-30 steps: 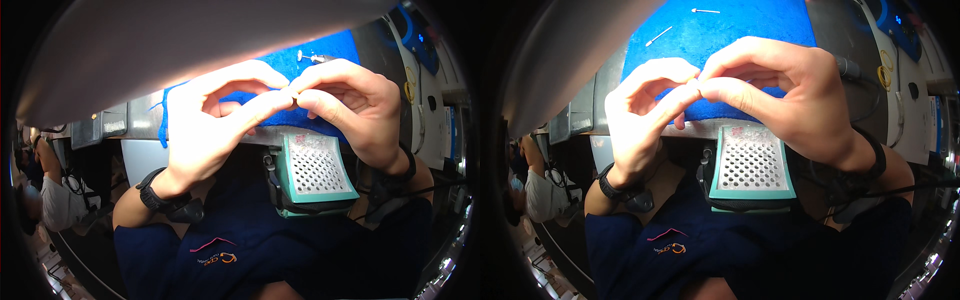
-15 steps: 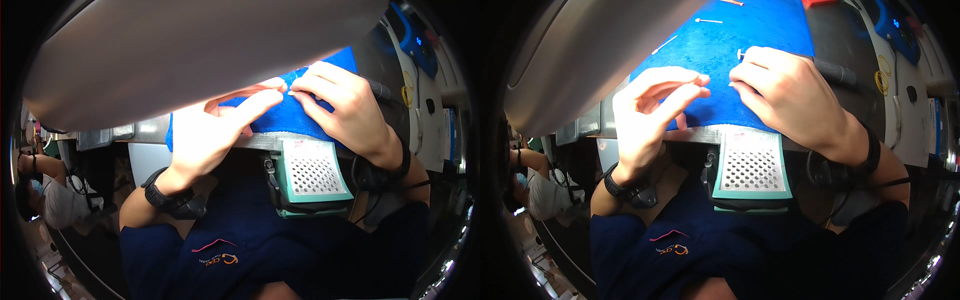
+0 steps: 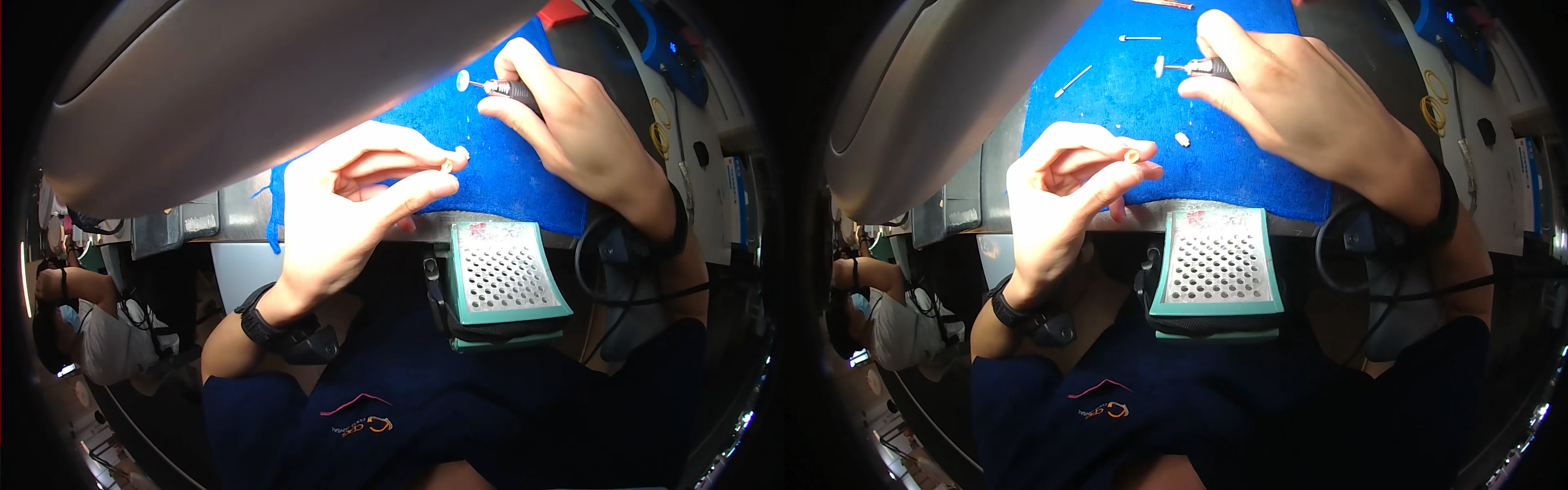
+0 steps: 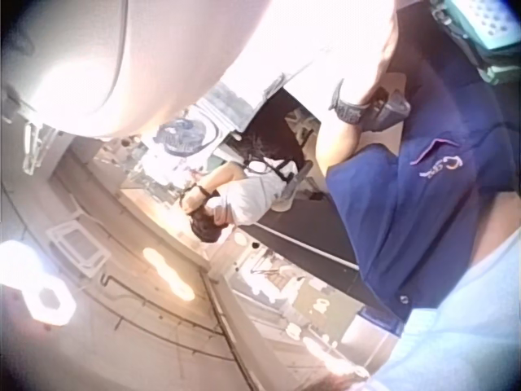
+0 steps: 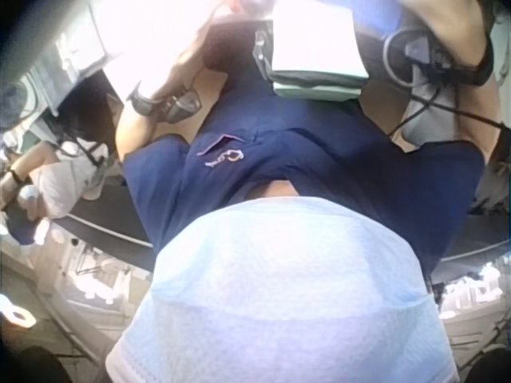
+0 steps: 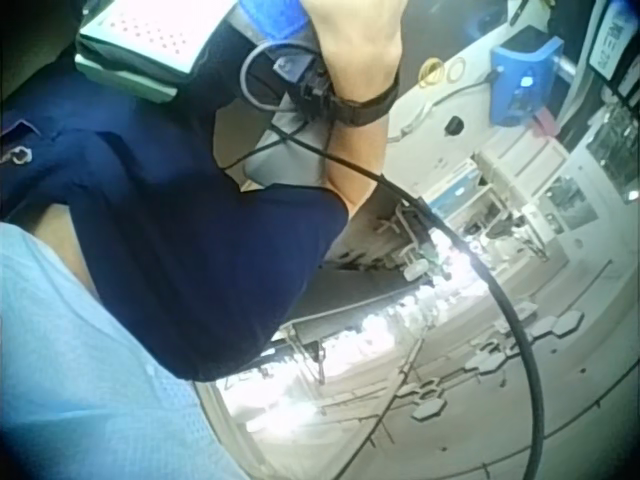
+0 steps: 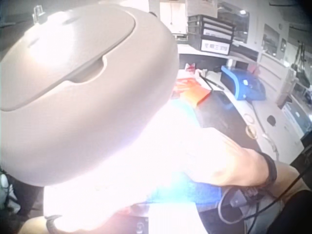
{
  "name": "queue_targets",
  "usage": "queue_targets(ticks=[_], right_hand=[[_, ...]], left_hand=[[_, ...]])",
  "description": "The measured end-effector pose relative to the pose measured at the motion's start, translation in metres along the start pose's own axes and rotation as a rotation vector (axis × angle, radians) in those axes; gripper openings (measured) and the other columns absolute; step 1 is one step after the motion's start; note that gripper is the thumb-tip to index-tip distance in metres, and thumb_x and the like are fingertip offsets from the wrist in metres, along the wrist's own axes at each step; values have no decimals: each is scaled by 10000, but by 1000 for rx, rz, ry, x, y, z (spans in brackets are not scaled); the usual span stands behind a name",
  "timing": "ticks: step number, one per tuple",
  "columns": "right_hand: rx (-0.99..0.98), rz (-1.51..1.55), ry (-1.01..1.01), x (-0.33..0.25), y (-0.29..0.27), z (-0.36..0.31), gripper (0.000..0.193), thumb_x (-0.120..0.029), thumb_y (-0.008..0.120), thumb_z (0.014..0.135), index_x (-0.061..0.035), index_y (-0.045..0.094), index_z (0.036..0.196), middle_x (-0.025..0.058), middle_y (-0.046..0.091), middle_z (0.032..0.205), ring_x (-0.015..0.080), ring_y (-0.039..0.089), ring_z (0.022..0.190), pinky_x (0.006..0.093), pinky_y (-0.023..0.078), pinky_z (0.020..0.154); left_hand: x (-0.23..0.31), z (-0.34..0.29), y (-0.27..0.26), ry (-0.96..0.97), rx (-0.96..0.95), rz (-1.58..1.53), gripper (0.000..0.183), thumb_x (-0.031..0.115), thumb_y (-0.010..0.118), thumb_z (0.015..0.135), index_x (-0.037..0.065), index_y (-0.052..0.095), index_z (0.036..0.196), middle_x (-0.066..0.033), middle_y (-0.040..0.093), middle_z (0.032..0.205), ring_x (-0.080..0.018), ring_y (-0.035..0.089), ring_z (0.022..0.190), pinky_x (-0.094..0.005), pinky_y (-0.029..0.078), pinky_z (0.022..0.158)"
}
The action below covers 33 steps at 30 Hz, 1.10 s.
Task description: Polishing small dental prosthetic pieces using a hand-held rotary tool at a lab workbench.
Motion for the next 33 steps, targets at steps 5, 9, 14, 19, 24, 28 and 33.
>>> queue_targets(ticks=[5, 9, 14, 19, 24, 28, 33], right_hand=[[68, 120, -182, -17, -5, -4, 201, -96, 720, 896, 33, 636, 1025, 161, 659, 837, 325, 682, 713, 382, 535, 646], [32, 7, -239, -27, -8, -9, 332, -128, 833, 769, 39, 647, 988, 139, 650, 781, 283, 666, 653, 349, 514, 562], [5, -50, -267, -30, -8, -10, 382, -175, 878, 714, 11, 642, 949, 108, 630, 756, 257, 644, 626, 329, 491, 537], [-27, -81, -268, -28, -9, -10, 383, -186, 883, 713, 7, 639, 936, 97, 622, 746, 242, 634, 615, 327, 479, 524], [-7, -66, -261, -30, -7, -10, 353, -178, 874, 726, -3, 641, 925, 87, 593, 727, 237, 599, 587, 334, 454, 510], [-12, -79, -246, -32, -5, -11, 335, -178, 868, 730, -13, 645, 919, 78, 582, 727, 232, 589, 586, 335, 443, 506], [-20, -86, -231, -34, -4, -11, 328, -180, 864, 718, -22, 643, 901, 69, 535, 709, 230, 564, 575, 343, 424, 496]], left_hand=[[1, 0, 0, 15, 10, -15, 242, -103, 725, 885, -17, 630, 1090, -217, 747, 1083, -275, 768, 924, -240, 554, 601], [0, -2, -1, 7, 9, -14, 234, -98, 737, 874, -16, 638, 1070, -211, 754, 1073, -239, 765, 895, -232, 549, 607], [2, -3, -2, -36, -19, -121, 219, -37, 798, 856, -28, 698, 1051, -135, 762, 1037, -163, 748, 949, -223, 592, 751], [-2, 0, -3, 15, -26, -88, 219, -53, 804, 843, -33, 704, 1037, -129, 759, 1015, -169, 746, 950, -246, 604, 811], [-3, 0, -4, 26, -36, -66, 204, -65, 800, 842, -33, 709, 1021, -125, 759, 1002, -172, 744, 942, -271, 607, 840], [-5, -1, -3, -7, -17, -86, 189, -68, 791, 849, -32, 711, 1016, -127, 762, 989, -174, 746, 926, -276, 607, 840], [-5, -1, -3, -31, -22, -112, 170, -63, 781, 860, -36, 711, 1012, -130, 763, 980, -176, 749, 892, -276, 614, 811]])
Point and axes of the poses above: each hand's wrist, its own z-axis towards the middle knuckle, its own y-axis out of the palm, x = y × z, the point moved 1 cm from there along z, towards the middle knuckle
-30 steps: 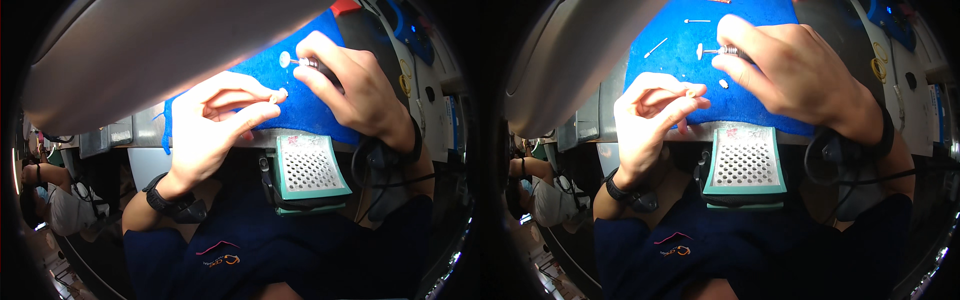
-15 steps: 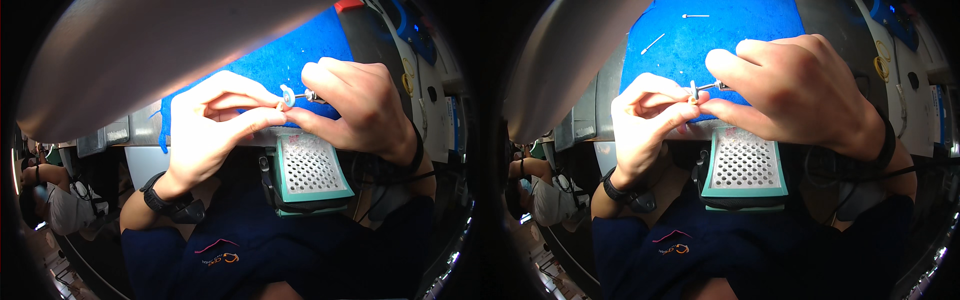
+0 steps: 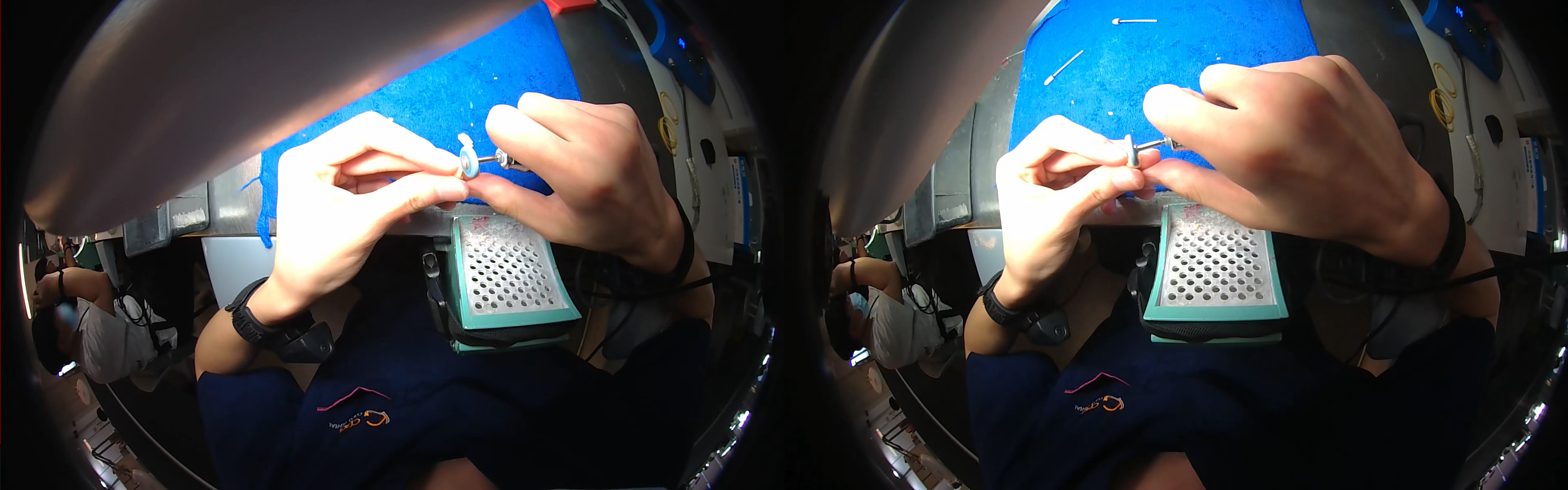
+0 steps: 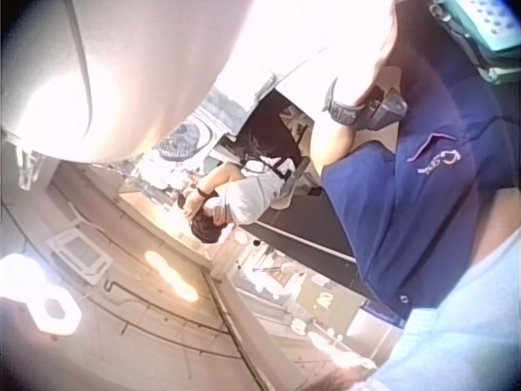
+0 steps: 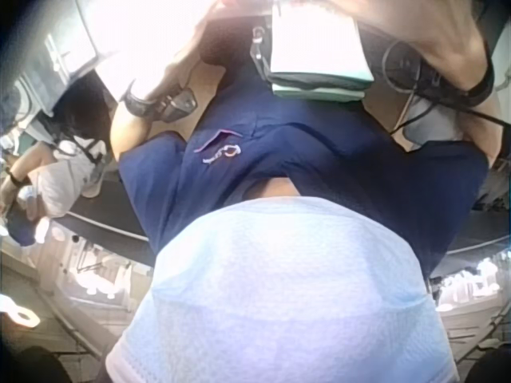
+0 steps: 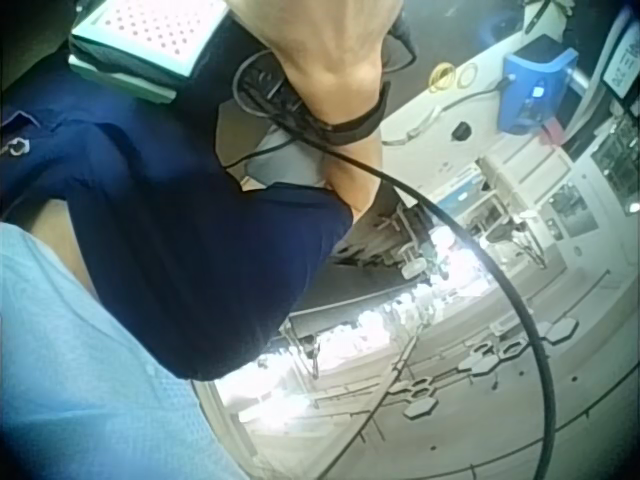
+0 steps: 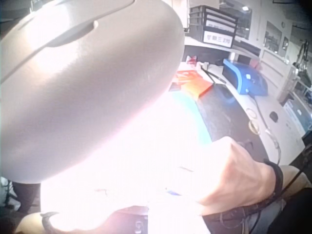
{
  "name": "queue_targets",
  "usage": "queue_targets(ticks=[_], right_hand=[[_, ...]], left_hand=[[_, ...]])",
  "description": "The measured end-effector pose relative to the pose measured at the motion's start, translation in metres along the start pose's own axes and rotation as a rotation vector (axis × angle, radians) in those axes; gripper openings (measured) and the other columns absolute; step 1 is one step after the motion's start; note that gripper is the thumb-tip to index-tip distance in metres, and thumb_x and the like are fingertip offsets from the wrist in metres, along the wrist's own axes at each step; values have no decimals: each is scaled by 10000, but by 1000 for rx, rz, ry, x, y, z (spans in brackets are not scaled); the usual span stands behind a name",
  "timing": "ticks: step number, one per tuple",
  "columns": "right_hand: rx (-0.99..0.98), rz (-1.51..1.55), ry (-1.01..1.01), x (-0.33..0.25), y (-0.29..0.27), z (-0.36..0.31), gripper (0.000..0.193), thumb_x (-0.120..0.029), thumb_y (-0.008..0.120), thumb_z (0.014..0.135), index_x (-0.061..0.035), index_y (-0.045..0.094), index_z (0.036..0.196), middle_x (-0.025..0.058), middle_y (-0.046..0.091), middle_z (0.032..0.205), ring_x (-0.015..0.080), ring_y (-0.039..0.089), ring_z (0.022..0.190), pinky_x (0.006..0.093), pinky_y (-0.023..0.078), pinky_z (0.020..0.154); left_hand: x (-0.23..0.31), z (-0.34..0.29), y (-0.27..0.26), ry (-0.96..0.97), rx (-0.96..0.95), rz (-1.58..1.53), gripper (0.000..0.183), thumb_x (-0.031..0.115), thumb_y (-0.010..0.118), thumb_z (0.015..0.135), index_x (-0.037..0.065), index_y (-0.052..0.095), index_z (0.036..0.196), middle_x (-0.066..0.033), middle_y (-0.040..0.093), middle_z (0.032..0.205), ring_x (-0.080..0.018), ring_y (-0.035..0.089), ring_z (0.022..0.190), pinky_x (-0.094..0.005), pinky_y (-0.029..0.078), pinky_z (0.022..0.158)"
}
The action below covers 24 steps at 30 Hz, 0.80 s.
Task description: Polishing small dental prosthetic pieces using a hand-held rotary tool at a lab workbench.
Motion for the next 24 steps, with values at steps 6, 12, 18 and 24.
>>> queue_targets(ticks=[6, 12, 18, 24], right_hand=[[-4, 3, -18, 0, -1, 1, 314, -165, 858, 711, -25, 640, 890, 66, 523, 703, 228, 557, 568, 343, 418, 490], [10, 1, -9, 0, -1, 0, 297, -147, 853, 709, -33, 625, 863, 62, 507, 692, 228, 548, 558, 346, 411, 484], [3, -1, -7, 0, -1, 0, 286, -143, 849, 717, -38, 622, 857, 61, 503, 689, 223, 541, 553, 349, 405, 478], [-4, -22, -15, 0, -2, 0, 288, -150, 850, 722, -37, 625, 860, 62, 506, 689, 225, 549, 555, 351, 410, 479]], left_hand=[[0, 0, 0, -35, 7, -23, 166, -60, 779, 861, -38, 719, 1014, -131, 763, 971, -175, 747, 868, -277, 618, 793], [1, 1, 0, -33, -1, -15, 155, -56, 774, 867, -40, 728, 1014, -129, 765, 961, -169, 745, 857, -276, 617, 786], [2, 0, 0, -49, -4, -7, 148, -53, 771, 870, -37, 731, 1011, -126, 767, 962, -164, 739, 836, -269, 612, 771], [2, 1, -1, -17, -30, 0, 148, -57, 766, 873, -41, 729, 1016, -128, 764, 975, -163, 737, 841, -269, 611, 773]])
Point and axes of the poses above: each hand's wrist, its own z-axis towards the middle knuckle, its own y-axis out of the palm, x = y × z, the point moved 1 cm from there along z, towards the middle knuckle
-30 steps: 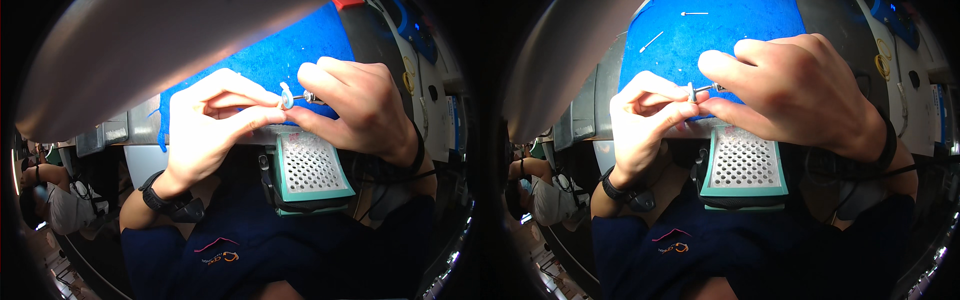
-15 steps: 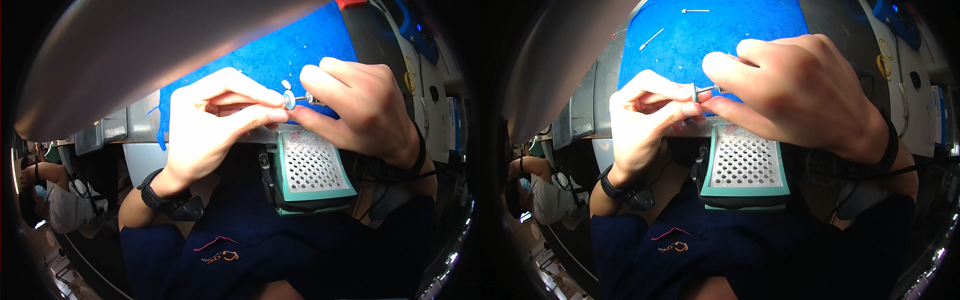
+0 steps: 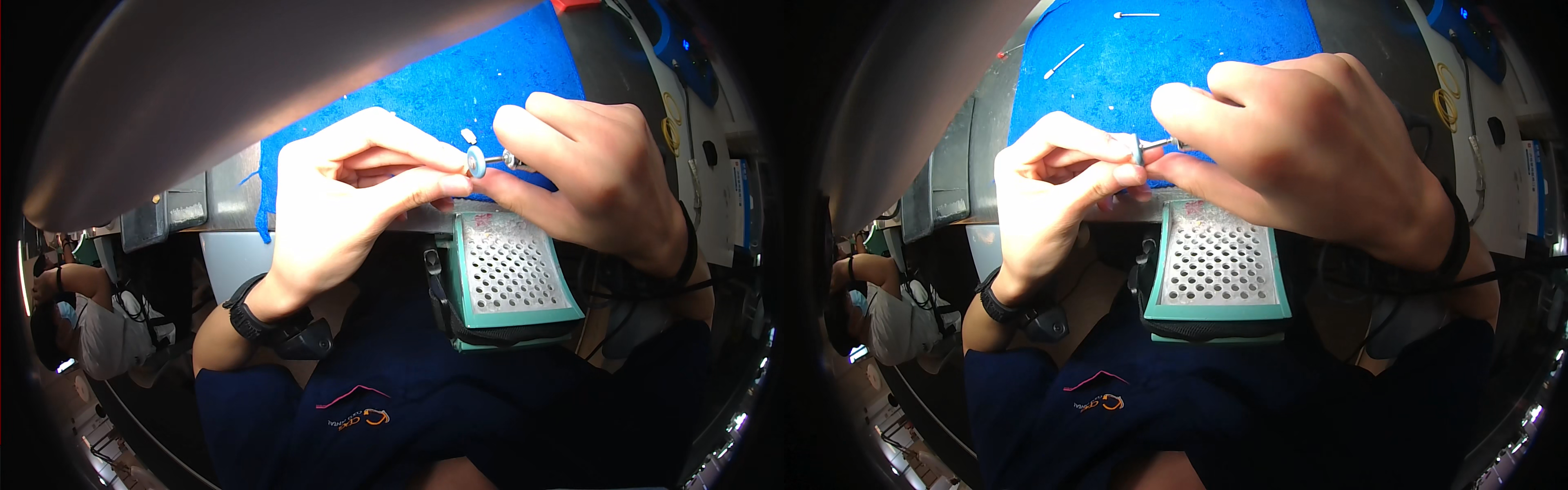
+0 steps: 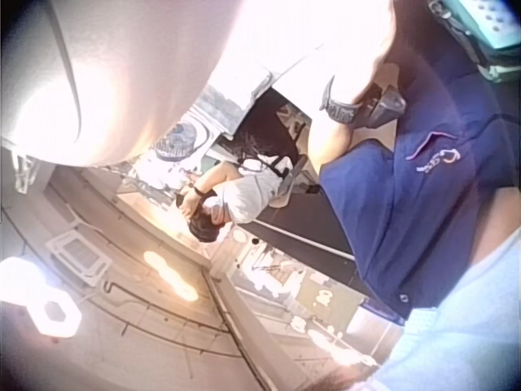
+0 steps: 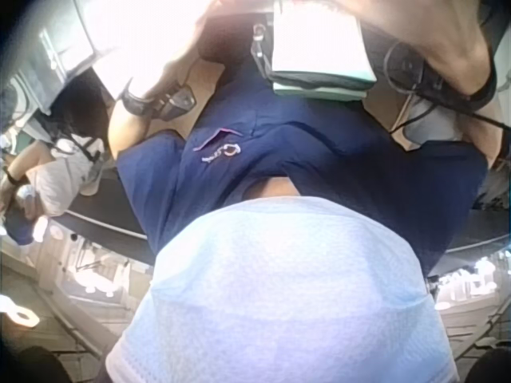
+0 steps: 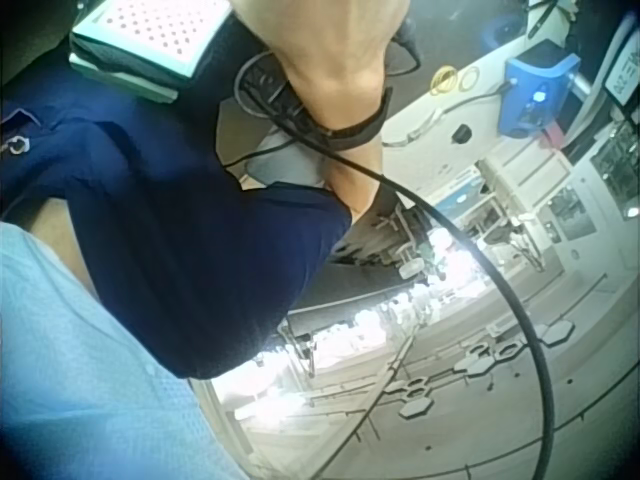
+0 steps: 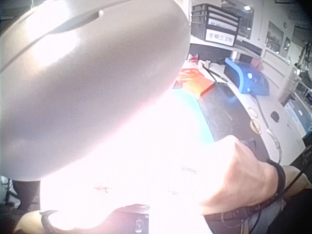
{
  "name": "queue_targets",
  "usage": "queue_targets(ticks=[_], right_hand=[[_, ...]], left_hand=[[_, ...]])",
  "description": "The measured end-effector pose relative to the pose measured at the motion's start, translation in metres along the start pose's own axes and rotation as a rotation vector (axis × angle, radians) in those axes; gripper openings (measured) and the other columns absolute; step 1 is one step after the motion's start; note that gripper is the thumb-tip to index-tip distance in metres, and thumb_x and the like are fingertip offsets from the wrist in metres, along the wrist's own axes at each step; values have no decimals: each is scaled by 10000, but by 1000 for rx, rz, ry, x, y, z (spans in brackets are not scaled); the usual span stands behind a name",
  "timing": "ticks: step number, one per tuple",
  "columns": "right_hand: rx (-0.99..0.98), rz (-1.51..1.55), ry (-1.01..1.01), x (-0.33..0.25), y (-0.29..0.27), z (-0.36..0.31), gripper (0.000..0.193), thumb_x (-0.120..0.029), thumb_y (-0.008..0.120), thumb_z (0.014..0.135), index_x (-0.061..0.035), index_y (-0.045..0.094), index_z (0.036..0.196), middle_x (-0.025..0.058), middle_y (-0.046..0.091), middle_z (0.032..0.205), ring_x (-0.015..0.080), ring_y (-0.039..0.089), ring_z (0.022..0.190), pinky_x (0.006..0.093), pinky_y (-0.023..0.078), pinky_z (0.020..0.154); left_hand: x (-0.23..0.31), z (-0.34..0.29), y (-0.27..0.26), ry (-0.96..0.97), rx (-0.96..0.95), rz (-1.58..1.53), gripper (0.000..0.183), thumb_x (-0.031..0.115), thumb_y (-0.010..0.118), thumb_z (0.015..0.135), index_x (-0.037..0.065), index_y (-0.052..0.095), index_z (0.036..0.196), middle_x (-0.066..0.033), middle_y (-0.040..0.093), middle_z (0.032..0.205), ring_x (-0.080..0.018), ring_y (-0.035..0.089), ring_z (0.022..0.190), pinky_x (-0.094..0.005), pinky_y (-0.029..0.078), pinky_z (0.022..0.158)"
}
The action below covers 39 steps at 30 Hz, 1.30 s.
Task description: Polishing small dental prosthetic pieces using a hand-held rotary tool at a lab workbench.
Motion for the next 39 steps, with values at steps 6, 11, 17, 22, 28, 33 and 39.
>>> queue_targets(ticks=[6, 11, 17, 22, 28, 33, 39], right_hand=[[-26, -2, 16, -1, -2, 0, 296, -162, 856, 716, -44, 628, 863, 58, 502, 687, 225, 547, 553, 353, 410, 478], [-11, -5, 4, -2, -3, 0, 288, -157, 850, 717, -47, 625, 859, 53, 490, 682, 227, 539, 547, 357, 404, 474], [-27, 7, 4, -3, -3, 2, 276, -147, 840, 721, -46, 622, 858, 56, 474, 674, 229, 536, 545, 360, 400, 473], [-49, -12, 13, -5, -2, 13, 275, -144, 840, 717, -48, 624, 858, 57, 466, 672, 230, 534, 545, 361, 401, 474], [-49, -5, -1, -3, 2, 17, 280, -143, 841, 708, -49, 626, 860, 57, 480, 681, 231, 541, 550, 360, 405, 475], [-33, -7, -6, 1, 3, 7, 286, -147, 844, 702, -48, 627, 860, 58, 472, 678, 233, 544, 552, 363, 407, 475], [-36, 9, -9, 0, -2, 5, 280, -145, 842, 728, -35, 628, 872, 65, 499, 679, 236, 550, 553, 360, 400, 473]], left_hand=[[-1, 0, 1, -4, 19, -27, 139, -64, 756, 876, -44, 729, 1011, -124, 763, 974, -164, 733, 834, -271, 608, 775], [2, 0, 1, -27, -2, 17, 135, -59, 759, 873, -38, 733, 1003, -126, 769, 971, -156, 728, 834, -266, 604, 773], [4, -1, -2, -38, -9, 17, 125, -49, 765, 872, -37, 735, 993, -122, 772, 974, -150, 730, 839, -262, 604, 769], [9, 0, -9, 21, 0, 64, 115, -70, 722, 887, -31, 703, 993, -154, 767, 965, -165, 735, 809, -247, 576, 703], [7, 2, -12, 59, 3, 105, 115, -92, 679, 901, -26, 672, 995, -185, 762, 957, -179, 737, 771, -227, 545, 632], [2, 4, -6, -11, 4, 18, 133, -58, 771, 862, -39, 738, 989, -123, 771, 963, -152, 733, 841, -262, 604, 761], [1, 2, -5, -17, 0, 7, 140, -58, 774, 860, -39, 735, 994, -132, 768, 975, -164, 740, 877, -266, 606, 774]])
Point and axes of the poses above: each hand's wrist, its own z-axis towards the middle knuckle, its own y-axis out of the palm, x = y × z, the point moved 1 cm from there along z, towards the middle knuckle
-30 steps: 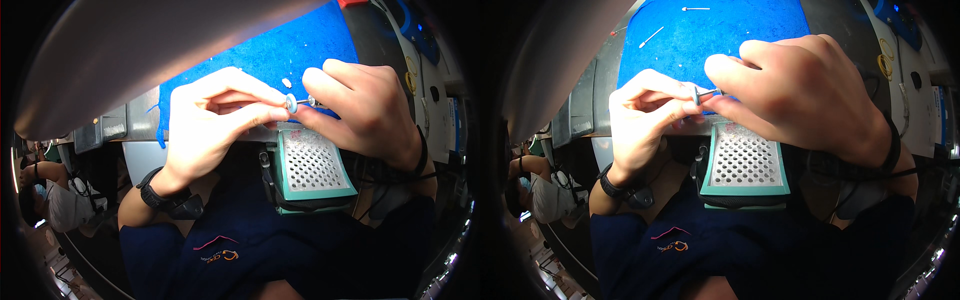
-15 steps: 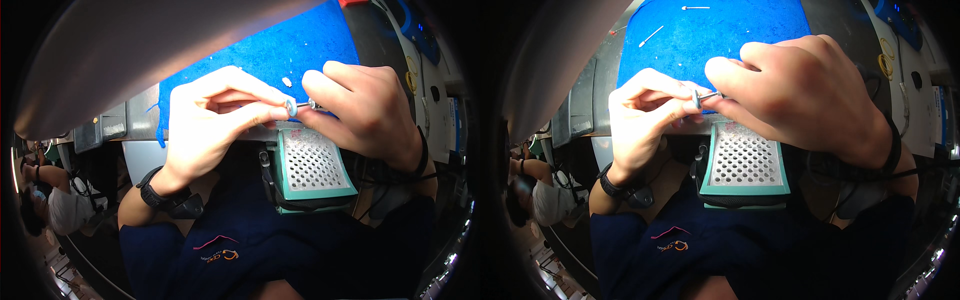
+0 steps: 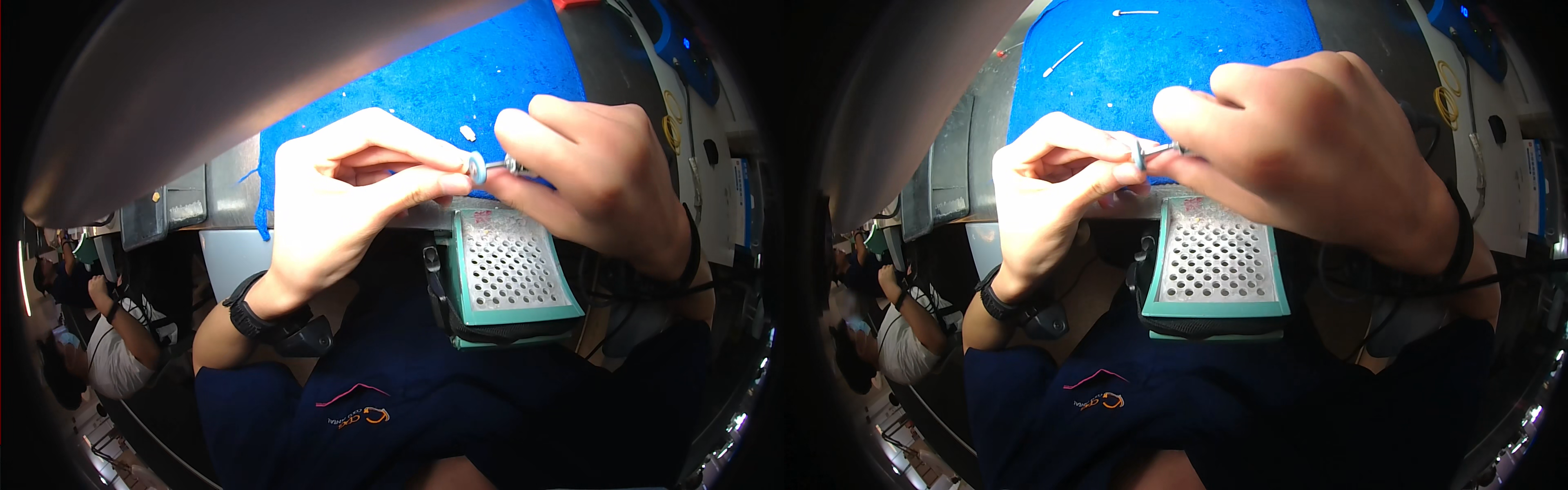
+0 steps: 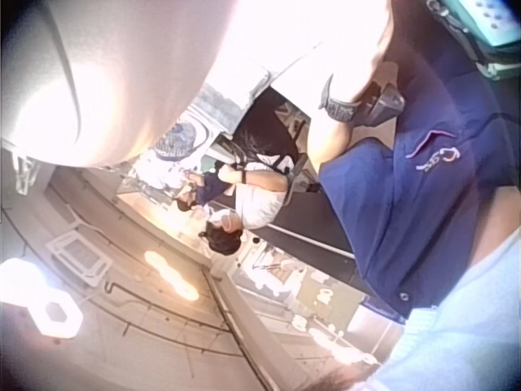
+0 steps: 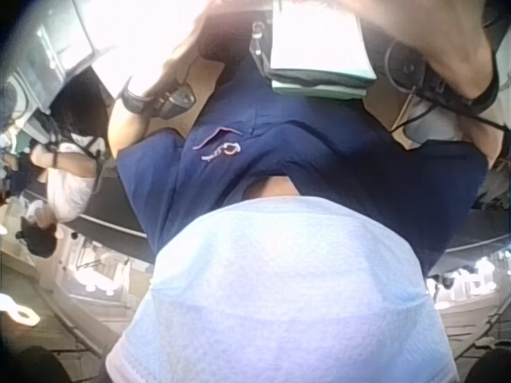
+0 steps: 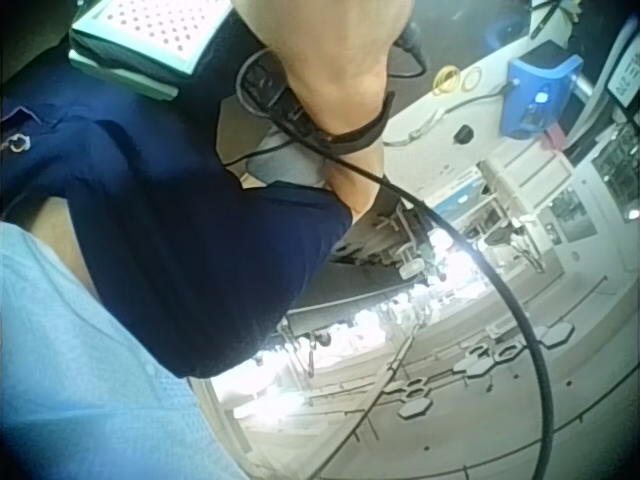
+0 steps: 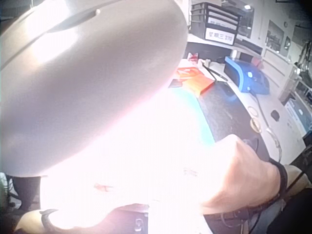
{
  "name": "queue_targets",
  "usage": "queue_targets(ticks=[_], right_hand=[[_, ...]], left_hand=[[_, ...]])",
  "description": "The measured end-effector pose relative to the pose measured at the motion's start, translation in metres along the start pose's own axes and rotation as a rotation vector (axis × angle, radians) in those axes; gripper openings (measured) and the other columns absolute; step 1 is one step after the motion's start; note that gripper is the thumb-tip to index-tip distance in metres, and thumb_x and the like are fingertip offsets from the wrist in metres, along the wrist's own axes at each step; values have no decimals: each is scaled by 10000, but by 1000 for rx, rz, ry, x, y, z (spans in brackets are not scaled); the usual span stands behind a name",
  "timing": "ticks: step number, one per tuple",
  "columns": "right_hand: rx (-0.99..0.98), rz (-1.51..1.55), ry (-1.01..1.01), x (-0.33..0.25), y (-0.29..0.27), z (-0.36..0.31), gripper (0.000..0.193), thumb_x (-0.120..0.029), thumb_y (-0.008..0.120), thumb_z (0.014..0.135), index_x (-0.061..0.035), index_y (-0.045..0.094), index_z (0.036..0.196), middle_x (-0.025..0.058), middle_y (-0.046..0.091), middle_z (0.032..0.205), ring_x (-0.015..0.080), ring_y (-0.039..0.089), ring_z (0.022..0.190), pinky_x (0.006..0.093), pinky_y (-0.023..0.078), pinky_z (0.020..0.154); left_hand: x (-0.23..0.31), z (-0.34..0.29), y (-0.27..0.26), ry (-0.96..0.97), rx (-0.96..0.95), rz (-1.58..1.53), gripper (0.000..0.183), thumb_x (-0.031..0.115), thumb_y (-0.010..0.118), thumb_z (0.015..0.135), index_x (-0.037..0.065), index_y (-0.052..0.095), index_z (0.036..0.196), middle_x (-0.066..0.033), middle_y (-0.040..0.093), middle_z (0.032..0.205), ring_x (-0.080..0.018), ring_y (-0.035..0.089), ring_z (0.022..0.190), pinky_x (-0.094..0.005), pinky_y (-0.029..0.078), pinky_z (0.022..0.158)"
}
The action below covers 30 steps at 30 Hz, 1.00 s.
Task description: Polishing small dental prosthetic pieces using a hand-held rotary tool at a lab workbench.
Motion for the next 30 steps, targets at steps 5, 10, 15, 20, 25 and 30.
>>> queue_targets(ticks=[5, 10, 15, 20, 25, 30], right_hand=[[42, 67, 42, 7, 1, -3, 287, -145, 845, 766, -14, 628, 900, 85, 542, 687, 250, 557, 553, 358, 399, 480], [47, 87, 32, 6, -2, -4, 298, -139, 848, 773, -2, 630, 924, 97, 560, 701, 256, 565, 559, 358, 404, 485], [30, 64, 45, 5, -4, -6, 295, -131, 844, 767, -4, 631, 927, 99, 566, 709, 257, 572, 566, 354, 413, 489], [60, 16, 34, 5, -2, -7, 292, -123, 842, 749, -11, 629, 915, 89, 564, 712, 253, 578, 571, 352, 425, 492], [56, -17, 33, 4, -3, -8, 285, -121, 836, 736, -20, 629, 904, 78, 556, 711, 244, 570, 566, 350, 420, 488], [82, -7, 11, 3, -2, -7, 277, -126, 835, 731, -27, 632, 892, 61, 536, 700, 229, 542, 549, 347, 403, 481]], left_hand=[[0, -1, 5, 72, 50, -1, 219, -61, 784, 856, -41, 714, 1064, -146, 766, 1034, -178, 744, 958, -266, 607, 829], [0, -2, 4, 37, 21, 46, 242, -61, 783, 858, -41, 713, 1089, -149, 767, 1061, -171, 743, 966, -254, 605, 826], [2, -2, 7, 26, 8, 79, 240, -45, 790, 859, -39, 725, 1090, -139, 770, 1054, -154, 743, 955, -224, 602, 770], [5, -1, 8, 36, 22, 213, 202, -41, 780, 868, -42, 733, 1065, -131, 769, 1063, -154, 745, 939, -230, 614, 779], [1, -2, 7, 86, 19, 113, 218, -41, 779, 871, -44, 721, 1081, -141, 762, 1090, -162, 748, 950, -239, 620, 784], [4, -2, 7, 49, 6, 91, 227, -41, 775, 875, -41, 709, 1093, -145, 764, 1081, -169, 749, 967, -228, 615, 764]])
Point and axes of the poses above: each hand's wrist, its own z-axis towards the middle knuckle, its own y-axis out of the palm, x = y × z, the point moved 1 cm from there along z, towards the middle knuckle
